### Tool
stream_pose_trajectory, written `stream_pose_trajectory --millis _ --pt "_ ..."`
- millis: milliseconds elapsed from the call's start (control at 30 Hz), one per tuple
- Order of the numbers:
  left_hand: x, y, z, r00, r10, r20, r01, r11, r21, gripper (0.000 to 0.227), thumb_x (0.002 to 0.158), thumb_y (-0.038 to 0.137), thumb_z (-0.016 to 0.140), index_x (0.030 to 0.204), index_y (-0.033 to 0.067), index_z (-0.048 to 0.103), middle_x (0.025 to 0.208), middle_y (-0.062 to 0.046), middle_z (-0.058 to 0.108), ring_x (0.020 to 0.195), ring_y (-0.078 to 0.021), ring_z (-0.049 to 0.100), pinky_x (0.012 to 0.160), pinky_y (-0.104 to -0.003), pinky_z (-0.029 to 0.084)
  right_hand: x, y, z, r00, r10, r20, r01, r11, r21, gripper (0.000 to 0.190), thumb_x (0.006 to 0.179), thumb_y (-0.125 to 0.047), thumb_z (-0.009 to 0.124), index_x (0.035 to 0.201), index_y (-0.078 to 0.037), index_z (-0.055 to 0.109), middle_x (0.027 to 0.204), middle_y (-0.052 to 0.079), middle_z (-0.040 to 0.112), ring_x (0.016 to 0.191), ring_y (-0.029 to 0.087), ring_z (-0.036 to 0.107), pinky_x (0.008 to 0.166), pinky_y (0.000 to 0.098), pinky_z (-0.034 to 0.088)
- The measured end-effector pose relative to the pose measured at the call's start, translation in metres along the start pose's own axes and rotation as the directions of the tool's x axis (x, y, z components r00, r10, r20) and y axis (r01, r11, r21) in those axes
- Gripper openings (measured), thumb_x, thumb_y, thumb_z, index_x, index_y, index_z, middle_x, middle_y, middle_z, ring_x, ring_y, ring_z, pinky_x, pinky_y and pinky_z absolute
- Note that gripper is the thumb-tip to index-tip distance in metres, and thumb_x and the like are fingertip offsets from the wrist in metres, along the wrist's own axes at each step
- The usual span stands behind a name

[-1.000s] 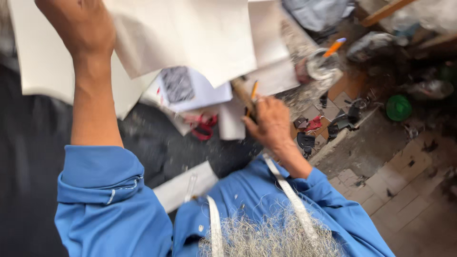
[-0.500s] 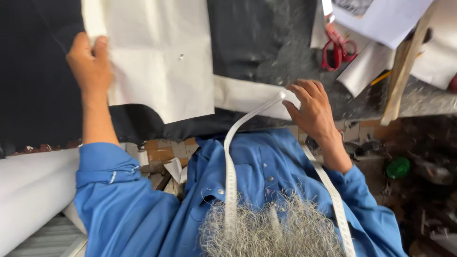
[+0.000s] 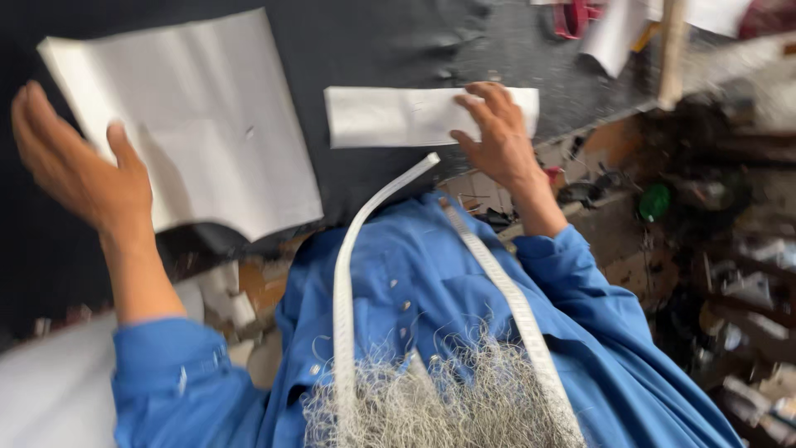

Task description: The person lays out a large piece of black fabric on a worktable, places paper pattern pieces on top, and uses a measuring tape and pencil to mark measurements on the fabric. The person adjusts the pattern and tape repeatedly to ensure accuracy.

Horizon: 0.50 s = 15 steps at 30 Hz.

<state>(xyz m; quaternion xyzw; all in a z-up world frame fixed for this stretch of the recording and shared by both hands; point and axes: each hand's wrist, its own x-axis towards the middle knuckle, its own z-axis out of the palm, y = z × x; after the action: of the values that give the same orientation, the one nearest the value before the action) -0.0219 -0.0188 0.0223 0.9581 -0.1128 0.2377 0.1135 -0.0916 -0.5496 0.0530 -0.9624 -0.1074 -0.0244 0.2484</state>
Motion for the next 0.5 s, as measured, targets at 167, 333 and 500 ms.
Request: stream_pose_trajectory --millis 167,333,500 --pt "0.011 0.107 0.003 0.975 0.064 0.214 -0.007 0.967 -0.256 0.032 0.112 0.026 0.070 0.133 0.0022 0.069 0.150 -0.018 0.053 0.141 -0.0388 0.053 0.119 -0.053 0.046 -0.014 0.030 -0.011 0.984 0.073 -0.164 -0.085 0.995 -0.062 0.050 0.085 -0.018 0.086 0.130 -0.010 0.065 0.136 0.013 0.060 0.130 0.037 0.055 0.104 0.0480 0.047" --pt "0.021 0.206 0.020 0.896 0.299 0.328 -0.164 0.910 -0.381 0.041 0.088 0.020 0.085 0.125 0.0100 0.071 0.152 -0.013 0.054 0.144 -0.0391 0.049 0.116 -0.056 0.042 -0.036 0.103 -0.048 0.909 0.221 -0.354 -0.274 0.956 -0.106 0.040 0.091 -0.016 0.084 0.127 -0.012 0.068 0.130 0.009 0.065 0.126 0.033 0.060 0.108 0.0431 0.049" --pt "0.038 0.211 0.043 0.972 0.024 0.235 0.006 0.992 -0.124 0.049 0.103 0.038 0.068 0.144 0.0108 0.059 0.169 -0.021 0.034 0.158 -0.0494 0.026 0.121 -0.074 0.026 -0.040 0.158 -0.095 0.861 0.334 -0.383 -0.435 0.874 -0.216 0.043 0.090 -0.010 0.079 0.131 -0.007 0.068 0.132 0.012 0.064 0.126 0.033 0.058 0.111 0.0451 0.045"
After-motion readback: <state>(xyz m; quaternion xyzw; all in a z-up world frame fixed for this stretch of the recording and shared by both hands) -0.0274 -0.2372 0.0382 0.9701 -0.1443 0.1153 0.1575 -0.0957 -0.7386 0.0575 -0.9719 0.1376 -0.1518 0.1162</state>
